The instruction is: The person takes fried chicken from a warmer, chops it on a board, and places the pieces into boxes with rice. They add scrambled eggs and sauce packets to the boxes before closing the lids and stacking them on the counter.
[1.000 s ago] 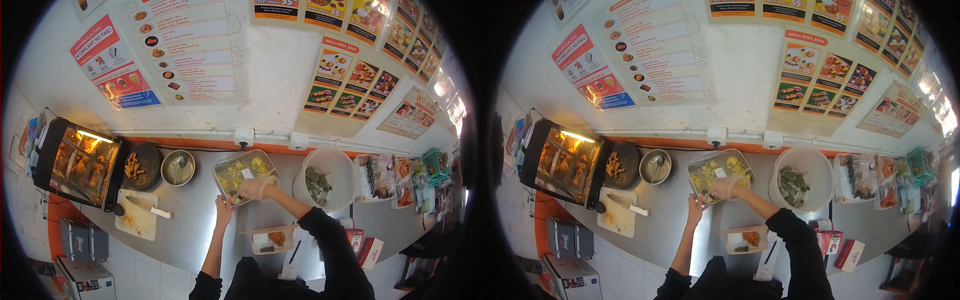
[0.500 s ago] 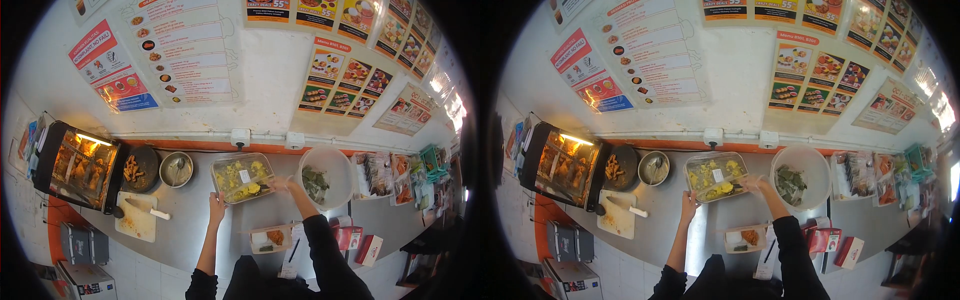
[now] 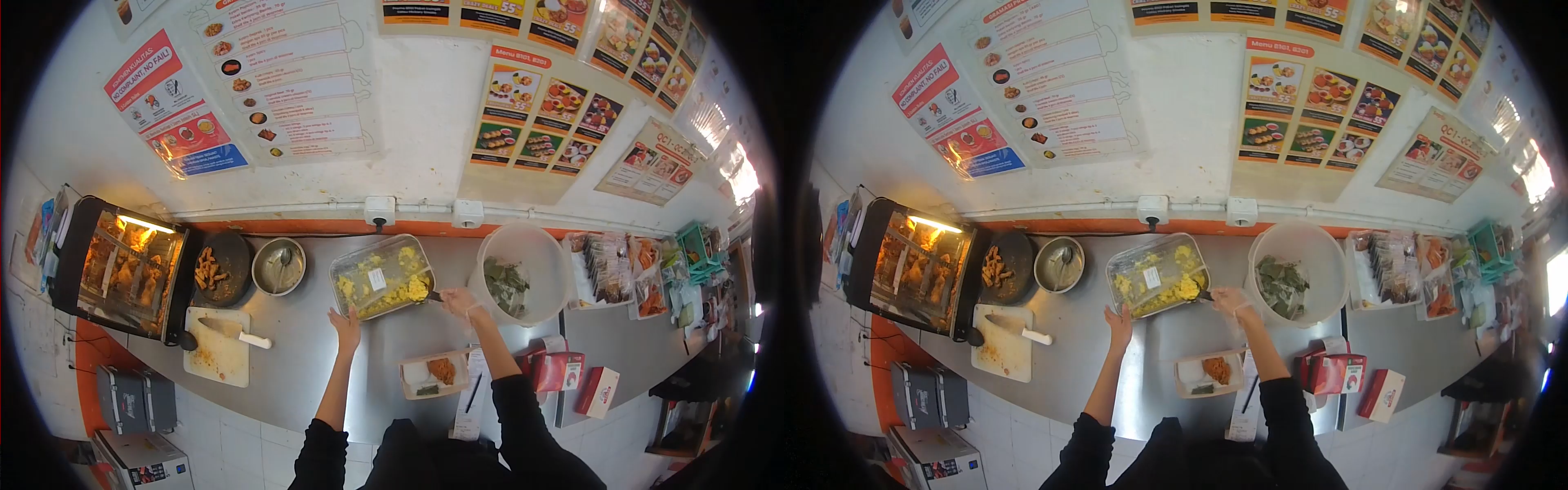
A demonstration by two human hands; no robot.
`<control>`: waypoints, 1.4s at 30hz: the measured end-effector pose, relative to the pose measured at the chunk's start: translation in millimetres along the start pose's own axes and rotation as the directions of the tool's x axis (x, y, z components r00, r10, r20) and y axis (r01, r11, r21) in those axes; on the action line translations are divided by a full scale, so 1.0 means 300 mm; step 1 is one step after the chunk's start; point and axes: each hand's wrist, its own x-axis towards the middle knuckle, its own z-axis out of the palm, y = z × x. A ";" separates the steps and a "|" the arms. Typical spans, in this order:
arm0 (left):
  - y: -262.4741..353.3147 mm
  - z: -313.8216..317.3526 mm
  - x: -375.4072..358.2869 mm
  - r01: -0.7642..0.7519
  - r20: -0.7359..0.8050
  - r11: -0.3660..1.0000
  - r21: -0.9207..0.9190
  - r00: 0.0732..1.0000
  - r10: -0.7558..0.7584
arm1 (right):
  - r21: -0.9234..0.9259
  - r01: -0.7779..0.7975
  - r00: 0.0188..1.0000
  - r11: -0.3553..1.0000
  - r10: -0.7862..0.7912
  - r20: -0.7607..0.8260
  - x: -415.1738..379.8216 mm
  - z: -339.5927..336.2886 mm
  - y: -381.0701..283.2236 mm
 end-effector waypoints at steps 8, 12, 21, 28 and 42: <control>0.593 -0.254 -0.428 -0.672 0.640 0.729 -0.134 0.503 0.581 | -0.179 0.055 0.993 0.982 -0.072 -0.089 -0.548 -0.033 -0.065; 0.413 -0.191 -0.466 -0.521 0.749 0.853 0.027 0.576 0.328 | -0.374 0.039 0.977 0.927 -0.114 -0.179 -0.769 0.018 0.058; 0.404 -0.222 -0.486 -0.497 0.623 0.864 0.076 0.700 0.348 | -0.826 0.216 0.755 0.520 -0.625 -0.196 -0.766 0.294 0.602; 0.381 -0.251 -0.505 -0.466 0.569 0.880 0.090 0.750 0.338 | -0.803 0.370 0.773 0.466 -0.634 -0.012 -0.796 0.239 0.626; 0.359 -0.261 -0.561 -0.480 0.508 0.875 0.063 0.770 0.386 | -0.306 0.447 0.641 0.841 -0.540 -0.546 -0.443 0.236 0.027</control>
